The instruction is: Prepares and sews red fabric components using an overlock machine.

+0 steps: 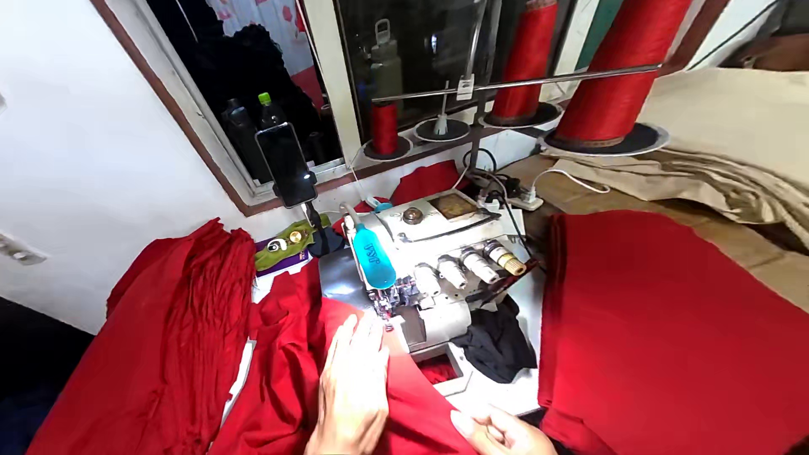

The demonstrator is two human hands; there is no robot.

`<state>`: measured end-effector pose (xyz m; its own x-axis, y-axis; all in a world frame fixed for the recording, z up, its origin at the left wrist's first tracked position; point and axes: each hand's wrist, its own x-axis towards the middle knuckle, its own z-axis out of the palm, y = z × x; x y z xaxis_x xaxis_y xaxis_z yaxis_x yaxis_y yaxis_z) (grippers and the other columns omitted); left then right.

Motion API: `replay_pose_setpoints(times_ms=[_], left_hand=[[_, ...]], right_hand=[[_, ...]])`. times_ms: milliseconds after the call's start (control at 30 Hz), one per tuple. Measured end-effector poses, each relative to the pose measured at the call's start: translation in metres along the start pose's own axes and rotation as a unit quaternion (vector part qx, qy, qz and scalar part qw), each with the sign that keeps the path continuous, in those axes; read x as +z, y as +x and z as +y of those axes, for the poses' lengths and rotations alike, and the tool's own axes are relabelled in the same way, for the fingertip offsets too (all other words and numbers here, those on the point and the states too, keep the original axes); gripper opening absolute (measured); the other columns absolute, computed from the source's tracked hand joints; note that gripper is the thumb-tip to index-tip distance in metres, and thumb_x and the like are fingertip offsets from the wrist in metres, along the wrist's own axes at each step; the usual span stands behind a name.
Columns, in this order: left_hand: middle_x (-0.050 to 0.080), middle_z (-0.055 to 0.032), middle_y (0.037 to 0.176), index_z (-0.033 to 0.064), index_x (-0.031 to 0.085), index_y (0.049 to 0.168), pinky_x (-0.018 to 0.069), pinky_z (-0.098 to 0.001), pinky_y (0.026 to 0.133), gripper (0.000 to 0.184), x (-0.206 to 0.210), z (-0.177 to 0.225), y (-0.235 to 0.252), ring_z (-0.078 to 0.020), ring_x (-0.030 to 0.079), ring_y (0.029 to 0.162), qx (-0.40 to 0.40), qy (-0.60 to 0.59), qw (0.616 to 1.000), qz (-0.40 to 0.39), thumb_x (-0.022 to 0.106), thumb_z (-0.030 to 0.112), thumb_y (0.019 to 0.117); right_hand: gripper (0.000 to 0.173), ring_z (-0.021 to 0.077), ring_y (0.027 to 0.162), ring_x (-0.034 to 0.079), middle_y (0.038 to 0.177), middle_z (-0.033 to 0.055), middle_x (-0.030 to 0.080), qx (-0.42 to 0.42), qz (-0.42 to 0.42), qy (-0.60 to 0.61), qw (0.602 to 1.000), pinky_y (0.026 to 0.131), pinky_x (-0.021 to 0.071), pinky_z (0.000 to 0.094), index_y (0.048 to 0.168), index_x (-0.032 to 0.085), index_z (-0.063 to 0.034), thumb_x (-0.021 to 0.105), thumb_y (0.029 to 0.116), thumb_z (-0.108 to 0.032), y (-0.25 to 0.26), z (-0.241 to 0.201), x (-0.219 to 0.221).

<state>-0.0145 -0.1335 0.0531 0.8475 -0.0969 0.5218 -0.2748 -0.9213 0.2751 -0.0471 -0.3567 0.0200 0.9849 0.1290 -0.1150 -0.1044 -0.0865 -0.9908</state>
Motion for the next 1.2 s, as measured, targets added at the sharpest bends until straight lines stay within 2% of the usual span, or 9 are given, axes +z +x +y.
replay_pose_setpoints(times_ms=[200,333,433,533,733,900,1000,1133,1200], left_hand=[[0.065,-0.0084,0.140,0.0087,0.073,0.128,0.0456,-0.0472,0.114,0.038,0.003,-0.007,0.012,-0.0303,0.059,0.134,-0.008,0.024,1.000,-0.008,0.048,0.024,0.1033],[0.059,-0.0221,0.143,-0.0040,0.065,0.133,0.0358,-0.0579,0.118,0.040,-0.009,-0.018,-0.010,-0.0427,0.052,0.138,0.000,-0.022,0.999,-0.034,0.051,0.017,0.1030],[0.054,-0.0269,0.147,-0.0074,0.058,0.139,0.0273,-0.0656,0.118,0.046,-0.003,-0.025,-0.018,-0.0483,0.046,0.140,0.004,-0.028,0.998,-0.047,0.044,0.020,0.1056],[0.052,-0.0263,0.149,-0.0065,0.056,0.142,0.0262,-0.0659,0.119,0.047,-0.005,-0.025,-0.017,-0.0484,0.044,0.142,0.002,-0.024,0.998,-0.063,0.043,0.023,0.1068],[0.050,-0.0229,0.153,-0.0037,0.054,0.145,0.0245,-0.0616,0.122,0.048,-0.008,-0.033,-0.019,-0.0451,0.040,0.146,0.007,-0.061,0.995,-0.074,0.047,0.026,0.1076],[0.048,-0.0237,0.154,-0.0030,0.055,0.145,0.0285,-0.0586,0.122,0.049,-0.015,-0.032,-0.019,-0.0456,0.037,0.148,-0.004,-0.105,0.991,-0.082,0.052,0.025,0.1048],[0.048,-0.0227,0.154,-0.0023,0.055,0.145,0.0294,-0.0563,0.122,0.050,-0.016,-0.032,-0.019,-0.0446,0.037,0.148,-0.010,-0.106,0.991,-0.080,0.053,0.026,0.1041],[0.049,-0.0159,0.155,0.0057,0.055,0.148,0.0293,-0.0480,0.124,0.056,-0.006,-0.037,-0.020,-0.0330,0.040,0.148,-0.001,-0.073,0.996,-0.058,0.047,0.041,0.1056],[0.047,-0.0189,0.156,0.0009,0.053,0.148,0.0275,-0.0516,0.124,0.055,-0.011,-0.035,-0.019,-0.0396,0.036,0.149,-0.001,-0.093,0.993,-0.073,0.052,0.034,0.1041]], right_hand=[[0.017,0.0093,0.071,0.069,0.081,0.0039,0.074,-0.044,0.022,-0.045,0.998,0.072,0.0581,0.0316,0.103,0.074,-0.0011,0.068,0.0965,-0.016,0.009,-0.014,-0.007],[0.028,0.0313,0.100,0.072,0.112,0.0154,0.074,-0.152,0.206,-0.301,0.918,0.089,0.0585,0.0495,0.118,0.074,-0.0013,0.069,0.0946,-0.015,0.011,-0.008,-0.058],[0.032,0.0473,0.116,0.062,0.121,0.0235,0.068,-0.125,0.243,-0.400,0.875,0.098,0.0505,0.0607,0.113,0.074,-0.0025,0.079,0.0869,-0.021,0.028,0.010,-0.087],[0.016,0.0436,0.102,0.066,0.101,0.0204,0.071,-0.129,0.243,-0.397,0.876,0.089,0.0537,0.0584,0.089,0.074,-0.0029,0.081,0.0819,-0.014,0.040,0.014,-0.088],[0.022,0.0194,0.092,0.067,0.096,0.0074,0.069,0.003,0.198,-0.127,0.972,0.084,0.0554,0.0423,0.098,0.070,-0.0048,0.074,0.0896,-0.024,0.041,-0.004,-0.127],[0.010,0.0126,0.084,0.064,0.087,0.0027,0.067,-0.037,0.312,-0.007,0.949,0.077,0.0535,0.0334,0.092,0.069,-0.0059,0.070,0.0921,-0.016,0.038,-0.014,-0.153],[0.003,0.0072,0.077,0.063,0.080,-0.0027,0.065,-0.077,0.262,0.050,0.961,0.072,0.0526,0.0235,0.086,0.068,-0.0098,0.069,0.0879,-0.013,0.034,-0.018,-0.155],[0.014,0.0150,0.084,0.067,0.087,0.0029,0.070,-0.029,0.250,-0.113,0.961,0.077,0.0547,0.0388,0.094,0.072,-0.0088,0.075,0.0892,-0.022,0.038,-0.014,-0.159],[0.013,0.0147,0.085,0.066,0.087,0.0023,0.069,-0.019,0.269,-0.131,0.954,0.078,0.0541,0.0393,0.093,0.072,-0.0096,0.075,0.0892,-0.022,0.040,-0.020,-0.156]])
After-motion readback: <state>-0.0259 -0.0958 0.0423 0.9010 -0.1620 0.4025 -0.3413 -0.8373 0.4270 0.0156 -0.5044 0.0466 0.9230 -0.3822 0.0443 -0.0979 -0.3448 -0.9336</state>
